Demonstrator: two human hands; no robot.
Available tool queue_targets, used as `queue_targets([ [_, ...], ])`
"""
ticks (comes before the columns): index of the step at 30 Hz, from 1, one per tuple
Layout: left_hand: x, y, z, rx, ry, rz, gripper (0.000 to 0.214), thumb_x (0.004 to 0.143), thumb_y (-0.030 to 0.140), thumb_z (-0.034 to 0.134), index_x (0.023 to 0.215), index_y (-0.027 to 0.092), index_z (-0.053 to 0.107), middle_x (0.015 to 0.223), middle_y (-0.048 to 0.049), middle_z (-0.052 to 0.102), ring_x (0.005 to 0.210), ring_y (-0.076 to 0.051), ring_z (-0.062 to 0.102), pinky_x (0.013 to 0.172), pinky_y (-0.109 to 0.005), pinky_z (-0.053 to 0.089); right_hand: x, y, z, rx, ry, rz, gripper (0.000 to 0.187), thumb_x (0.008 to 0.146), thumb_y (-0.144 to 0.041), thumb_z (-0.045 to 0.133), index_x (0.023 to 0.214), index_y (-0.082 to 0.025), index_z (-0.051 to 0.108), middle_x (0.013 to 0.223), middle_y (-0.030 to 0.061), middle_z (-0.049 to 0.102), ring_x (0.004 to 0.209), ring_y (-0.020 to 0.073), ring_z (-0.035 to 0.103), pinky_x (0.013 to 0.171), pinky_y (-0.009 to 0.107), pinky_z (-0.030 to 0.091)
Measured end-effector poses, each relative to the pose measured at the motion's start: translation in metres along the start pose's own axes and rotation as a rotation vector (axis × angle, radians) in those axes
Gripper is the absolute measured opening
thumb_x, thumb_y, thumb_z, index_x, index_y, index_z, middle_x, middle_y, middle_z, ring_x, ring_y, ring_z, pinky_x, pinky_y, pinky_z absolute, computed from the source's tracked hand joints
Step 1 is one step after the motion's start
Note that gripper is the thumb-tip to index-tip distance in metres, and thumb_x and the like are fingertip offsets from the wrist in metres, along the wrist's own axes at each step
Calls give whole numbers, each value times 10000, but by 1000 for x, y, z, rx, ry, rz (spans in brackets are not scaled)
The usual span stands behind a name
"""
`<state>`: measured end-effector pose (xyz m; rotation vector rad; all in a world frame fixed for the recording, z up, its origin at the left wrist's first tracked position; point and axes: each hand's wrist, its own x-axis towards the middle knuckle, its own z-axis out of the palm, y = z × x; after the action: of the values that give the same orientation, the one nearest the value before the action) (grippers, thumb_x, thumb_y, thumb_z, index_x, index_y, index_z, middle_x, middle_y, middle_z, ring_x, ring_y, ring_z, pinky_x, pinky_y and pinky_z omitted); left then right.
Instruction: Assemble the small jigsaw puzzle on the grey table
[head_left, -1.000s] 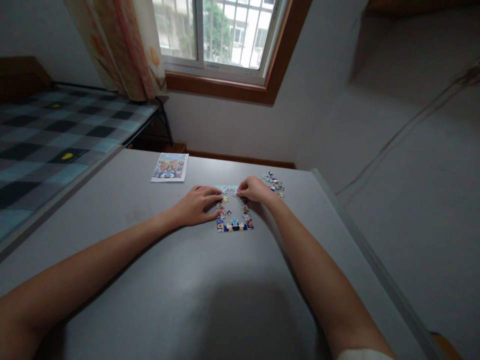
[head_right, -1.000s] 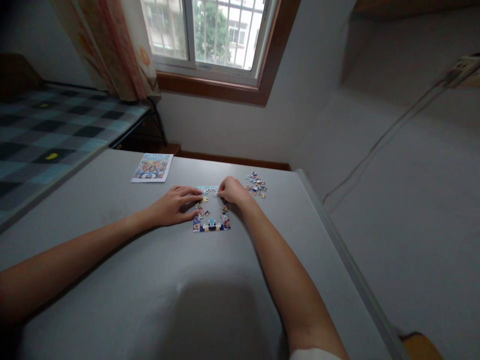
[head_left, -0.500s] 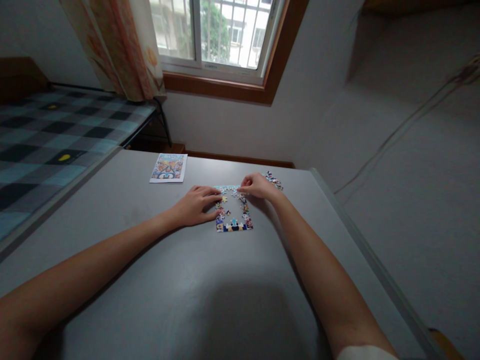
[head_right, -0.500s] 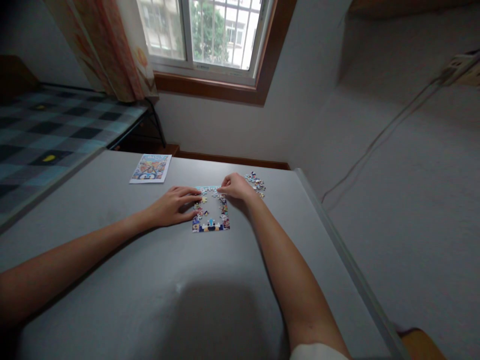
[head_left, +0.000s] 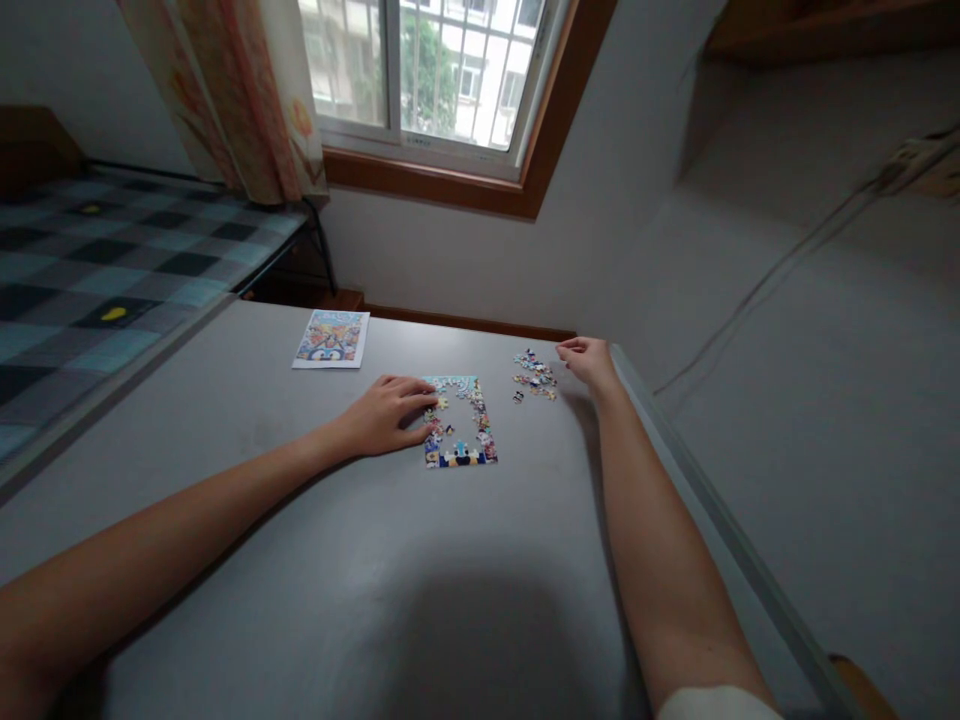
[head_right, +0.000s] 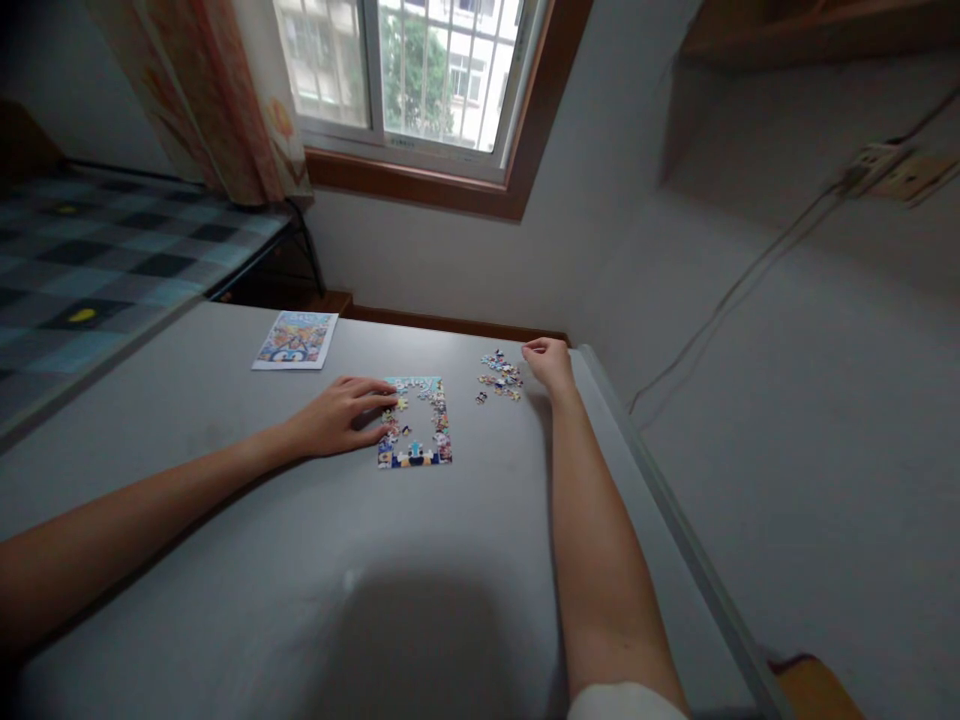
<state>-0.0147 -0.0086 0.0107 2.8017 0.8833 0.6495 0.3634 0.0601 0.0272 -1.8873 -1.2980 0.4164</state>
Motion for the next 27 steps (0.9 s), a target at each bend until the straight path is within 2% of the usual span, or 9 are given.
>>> queue_targets([
  [8,0,0,-1,-5,-10,1,364,897,435,540,1185,236,640,1267,-81,619,1168,-243,566,1013,-439,386,-12,0,8,-80,-119,44,129,675,-130,704,799,-115,736,703,56,693,568,121,576,560,220,433],
  [11,0,0,-1,4,-9,1,366,894,435,543,1183,233,641,1261,-80,623,1162,-242,568,1009,-437,393,-17,-5,16,-113,-168,-4,164,701,-159,702,852,-120,753,717,52,699,588,124,589,573,219,434],
  [15,0,-1,1,-2,4,-5,371,894,449,546,1181,237,646,1259,-78,624,1159,-245,568,1014,-451,392,-21,-11,25,-222,-171,-105,185,708,-206,716,873,-140,768,745,44,705,640,136,605,634,231,446],
  [21,-1,-2,2,-28,6,-3,365,889,447,554,1176,243,649,1253,-75,625,1149,-243,574,1009,-449,395,-22,-14,28,-325,-152,-156,129,685,-195,737,802,-145,760,739,40,695,676,147,602,647,237,435],
  [27,0,-1,1,-10,4,2,360,896,446,547,1165,229,650,1247,-82,629,1150,-239,578,1010,-440,393,-24,-22,22,-231,-197,-122,48,637,-141,736,678,-142,711,656,17,660,615,135,575,612,240,422],
])
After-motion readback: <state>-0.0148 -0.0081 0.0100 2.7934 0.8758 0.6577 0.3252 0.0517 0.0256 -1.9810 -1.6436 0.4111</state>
